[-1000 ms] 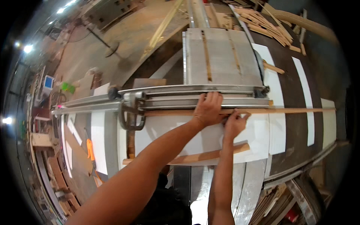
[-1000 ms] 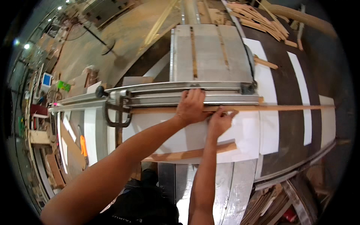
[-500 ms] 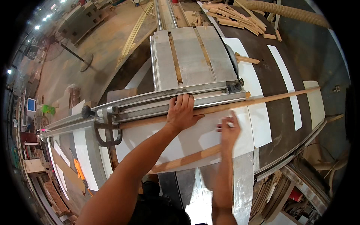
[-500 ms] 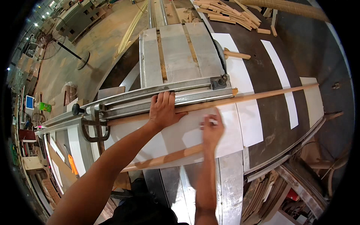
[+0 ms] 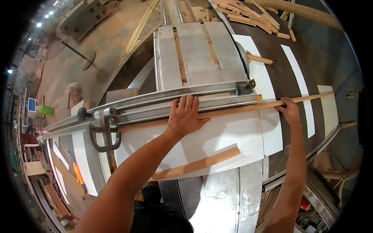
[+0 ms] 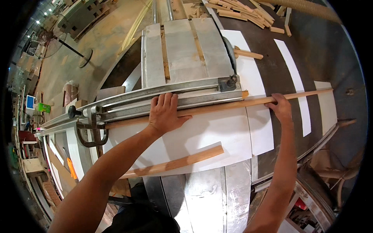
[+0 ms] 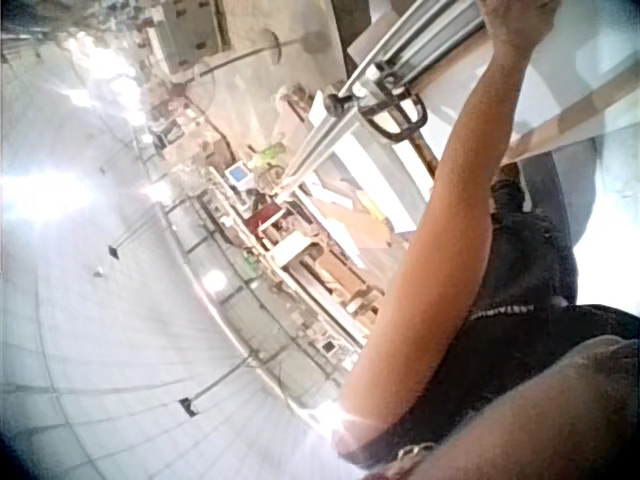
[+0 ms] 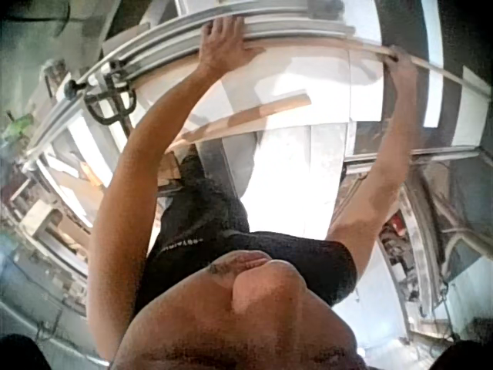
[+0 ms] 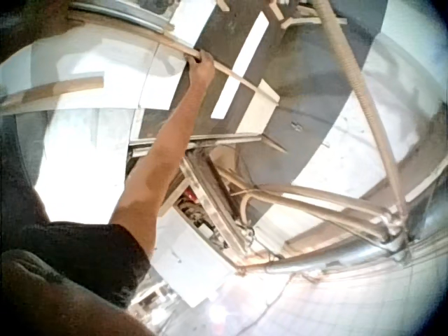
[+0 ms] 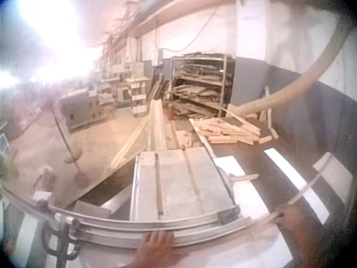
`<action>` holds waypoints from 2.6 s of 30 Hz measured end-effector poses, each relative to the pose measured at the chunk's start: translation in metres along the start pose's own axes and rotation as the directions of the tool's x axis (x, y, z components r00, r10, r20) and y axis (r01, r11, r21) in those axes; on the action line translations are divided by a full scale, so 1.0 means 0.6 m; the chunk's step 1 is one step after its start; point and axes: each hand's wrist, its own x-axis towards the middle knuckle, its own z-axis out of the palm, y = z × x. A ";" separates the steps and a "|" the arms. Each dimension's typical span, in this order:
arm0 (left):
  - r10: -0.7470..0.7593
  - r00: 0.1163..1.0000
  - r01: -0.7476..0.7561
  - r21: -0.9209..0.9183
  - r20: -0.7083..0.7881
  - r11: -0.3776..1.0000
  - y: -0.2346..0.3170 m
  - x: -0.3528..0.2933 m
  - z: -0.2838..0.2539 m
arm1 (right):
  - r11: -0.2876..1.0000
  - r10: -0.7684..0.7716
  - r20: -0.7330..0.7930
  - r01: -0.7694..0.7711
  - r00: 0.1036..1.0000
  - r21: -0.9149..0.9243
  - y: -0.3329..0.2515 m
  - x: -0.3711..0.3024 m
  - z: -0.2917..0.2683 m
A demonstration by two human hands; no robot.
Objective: The person uses a table saw to cut long, thin wooden strips into shorter segments. They feed the wood through the saw blade one at a time, using a push stick for safety, and then stack the finished pieces on the table.
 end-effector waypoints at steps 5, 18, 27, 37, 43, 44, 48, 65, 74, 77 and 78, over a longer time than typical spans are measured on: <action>0.006 1.000 -0.006 -0.017 0.003 1.000 -0.006 -0.002 0.001 | 0.997 -0.073 -0.005 0.073 0.997 -0.013 -0.011 0.003 0.001; 0.004 1.000 -0.004 0.005 0.007 1.000 -0.002 0.003 -0.001 | 0.998 -0.063 0.045 0.064 0.997 -0.003 -0.005 0.004 -0.011; -0.009 1.000 0.009 -0.006 -0.010 1.000 -0.002 0.000 0.002 | 0.997 -0.081 0.012 0.081 0.997 -0.014 -0.004 0.003 -0.004; -0.028 0.999 0.028 -0.007 0.038 1.000 0.002 0.003 -0.002 | 0.999 -0.031 0.019 0.031 0.999 -0.011 -0.005 0.001 -0.005; -0.014 1.000 0.014 0.003 0.024 1.000 0.003 0.005 -0.003 | 0.998 -0.060 0.002 0.060 0.998 -0.022 0.002 0.001 -0.004; -0.013 1.000 0.012 0.006 0.027 1.000 0.003 0.006 -0.002 | 0.999 -0.053 0.000 0.053 0.999 -0.013 0.004 0.000 -0.004; -0.001 1.000 0.001 0.029 0.013 1.000 0.000 0.004 -0.001 | 0.999 -0.033 -0.005 0.033 0.999 0.004 -0.008 -0.001 -0.003; 0.013 1.000 -0.012 0.042 -0.016 0.999 0.002 0.005 0.001 | 0.995 -0.097 -0.077 0.099 0.992 0.014 0.004 0.001 0.007; 0.007 1.000 -0.007 0.041 -0.008 0.999 0.001 0.003 0.002 | 0.996 -0.093 -0.066 0.093 0.993 -0.005 0.010 0.002 0.011; -0.002 1.000 0.002 0.040 0.002 0.999 0.000 0.003 0.002 | 0.997 -0.069 -0.067 0.067 0.995 -0.027 0.005 0.003 0.011; -0.004 1.000 0.004 0.045 0.003 0.999 0.000 0.003 0.002 | 0.999 -0.045 -0.067 0.043 0.997 -0.030 0.002 0.003 0.012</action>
